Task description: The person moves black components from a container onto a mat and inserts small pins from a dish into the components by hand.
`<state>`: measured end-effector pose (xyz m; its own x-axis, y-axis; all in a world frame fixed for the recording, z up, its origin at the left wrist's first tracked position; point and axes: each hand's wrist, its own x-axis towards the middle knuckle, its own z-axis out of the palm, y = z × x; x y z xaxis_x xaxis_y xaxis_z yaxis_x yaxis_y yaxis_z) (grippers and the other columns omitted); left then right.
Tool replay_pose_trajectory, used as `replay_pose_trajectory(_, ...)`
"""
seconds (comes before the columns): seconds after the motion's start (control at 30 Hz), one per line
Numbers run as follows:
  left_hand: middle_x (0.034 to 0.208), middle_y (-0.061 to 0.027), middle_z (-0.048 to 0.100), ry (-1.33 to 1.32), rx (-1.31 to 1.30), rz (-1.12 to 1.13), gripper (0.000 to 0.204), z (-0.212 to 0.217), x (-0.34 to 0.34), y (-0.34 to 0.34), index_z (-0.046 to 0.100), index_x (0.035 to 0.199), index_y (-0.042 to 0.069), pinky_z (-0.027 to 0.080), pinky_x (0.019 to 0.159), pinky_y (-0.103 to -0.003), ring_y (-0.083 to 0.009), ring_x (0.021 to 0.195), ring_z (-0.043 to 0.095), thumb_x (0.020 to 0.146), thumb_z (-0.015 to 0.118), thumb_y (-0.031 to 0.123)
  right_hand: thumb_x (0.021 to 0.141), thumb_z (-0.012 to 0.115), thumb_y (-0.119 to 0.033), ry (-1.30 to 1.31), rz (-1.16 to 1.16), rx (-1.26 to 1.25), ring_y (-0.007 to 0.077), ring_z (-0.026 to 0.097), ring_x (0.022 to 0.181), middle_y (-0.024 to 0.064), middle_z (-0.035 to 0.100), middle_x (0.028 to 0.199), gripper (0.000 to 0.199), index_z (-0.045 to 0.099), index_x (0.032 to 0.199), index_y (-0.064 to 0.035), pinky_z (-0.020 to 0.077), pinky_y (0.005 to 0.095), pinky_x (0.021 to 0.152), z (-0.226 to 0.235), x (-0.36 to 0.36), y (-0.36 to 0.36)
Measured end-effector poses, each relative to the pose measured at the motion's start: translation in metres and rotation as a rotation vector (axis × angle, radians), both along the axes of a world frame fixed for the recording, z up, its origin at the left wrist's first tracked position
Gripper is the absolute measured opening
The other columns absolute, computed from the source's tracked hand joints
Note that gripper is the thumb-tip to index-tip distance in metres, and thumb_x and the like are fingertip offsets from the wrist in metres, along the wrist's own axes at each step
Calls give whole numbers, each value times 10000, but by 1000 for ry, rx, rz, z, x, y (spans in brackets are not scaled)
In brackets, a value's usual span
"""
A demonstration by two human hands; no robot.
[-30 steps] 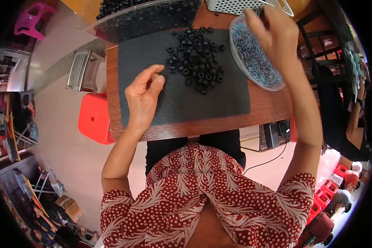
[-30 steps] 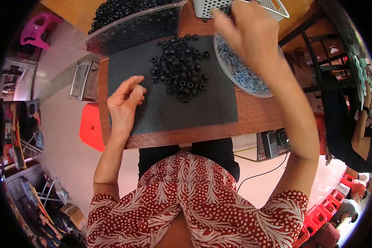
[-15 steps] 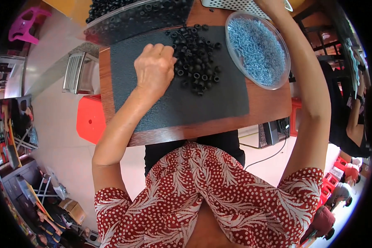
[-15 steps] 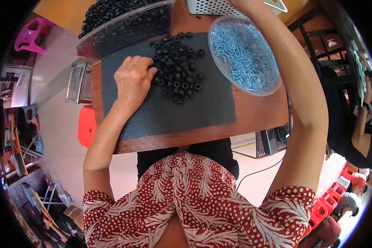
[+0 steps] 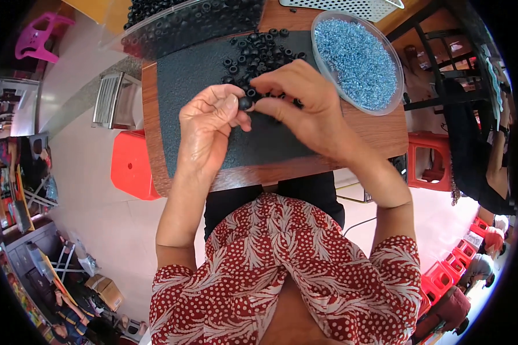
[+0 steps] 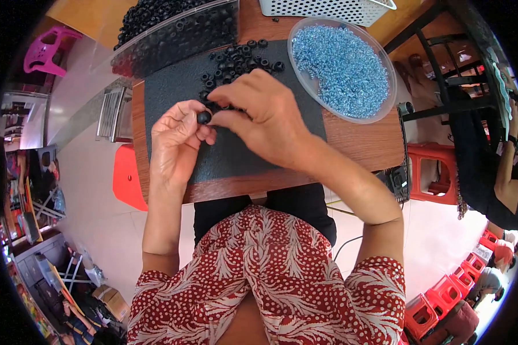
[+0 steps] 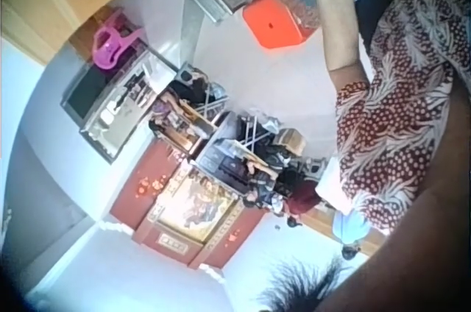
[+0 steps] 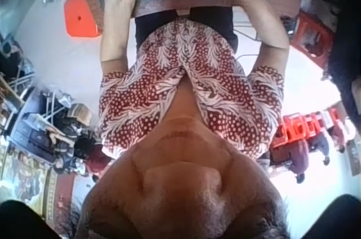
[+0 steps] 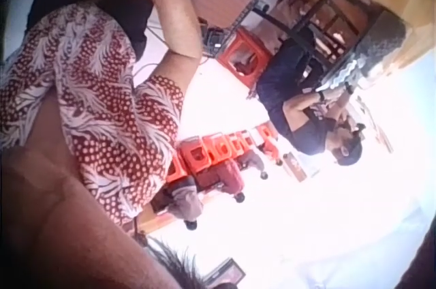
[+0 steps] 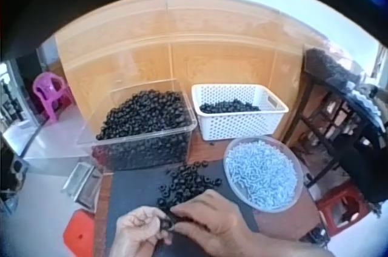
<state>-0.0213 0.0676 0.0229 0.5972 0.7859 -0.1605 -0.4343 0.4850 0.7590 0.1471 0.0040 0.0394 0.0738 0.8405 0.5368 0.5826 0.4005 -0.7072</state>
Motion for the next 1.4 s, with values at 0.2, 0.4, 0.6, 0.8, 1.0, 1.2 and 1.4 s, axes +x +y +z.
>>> replay_pose_trajectory(0.2, 819, -104, 627, -42, -34, 64, 123, -3, 4, -19, 595, 950, -33, 496, 582, -290, -183, 638, 603, 858, 602, 48, 643, 705, -25, -90, -5, 160, 233, 542, 732, 59, 603, 782, 282, 667, 921, -55, 452, 332, 632, -5, -10, -6)
replay_pose_trajectory(0.4, 807, -107, 636, 29, -26, 99, 140, -7, 3, -25, 598, 956, -33, 503, 533, -283, -168, 633, 620, 845, 626, 46, 655, 687, -4, -117, 17, 109, 249, 539, 729, 70, 593, 767, 250, 666, 901, -50, 450, 340, 624, -6, -11, -12)
replay_pose_trajectory(0.6, 814, -116, 641, -4, -120, 45, 148, -6, 9, -33, 594, 958, -42, 512, 536, -294, -179, 637, 626, 858, 614, 65, 648, 661, 3, -44, -54, 49, 247, 540, 727, 71, 590, 757, 188, 654, 831, -42, 446, 335, 620, -4, -9, -19)
replay_pose_trajectory(0.8, 874, -151, 646, -1, -7, 12, 192, -12, 9, -42, 562, 1012, -73, 530, 587, -301, -202, 686, 635, 876, 582, 61, 563, 655, -4, -167, -110, 182, 247, 527, 725, 54, 569, 760, 280, 664, 836, -66, 449, 324, 611, -9, -14, -26)
replay_pose_trajectory(1.0, 887, -162, 645, 65, 10, -16, 223, -15, 7, -51, 552, 1033, -86, 540, 609, -313, -196, 693, 632, 878, 583, 73, 638, 669, 21, -177, -62, 124, 262, 535, 747, 76, 593, 843, 284, 658, 915, -44, 446, 341, 624, -12, -3, -42)
replay_pose_trajectory(1.2, 879, -173, 648, 103, 7, -122, 185, -22, 0, -54, 572, 1029, -45, 533, 607, -288, -166, 648, 608, 883, 575, 67, 657, 656, 1, -380, -365, 51, 278, 528, 738, 88, 584, 759, 211, 668, 852, -78, 437, 356, 643, -7, 86, -29)
replay_pose_trajectory(1.4, 848, -168, 649, 148, -3, -177, 175, -28, 4, -56, 582, 1000, -50, 524, 597, -274, -161, 633, 603, 876, 588, 72, 649, 585, 57, -753, -406, -44, 264, 515, 776, 65, 544, 743, 277, 689, 845, -109, 435, 359, 665, -39, 118, 11)
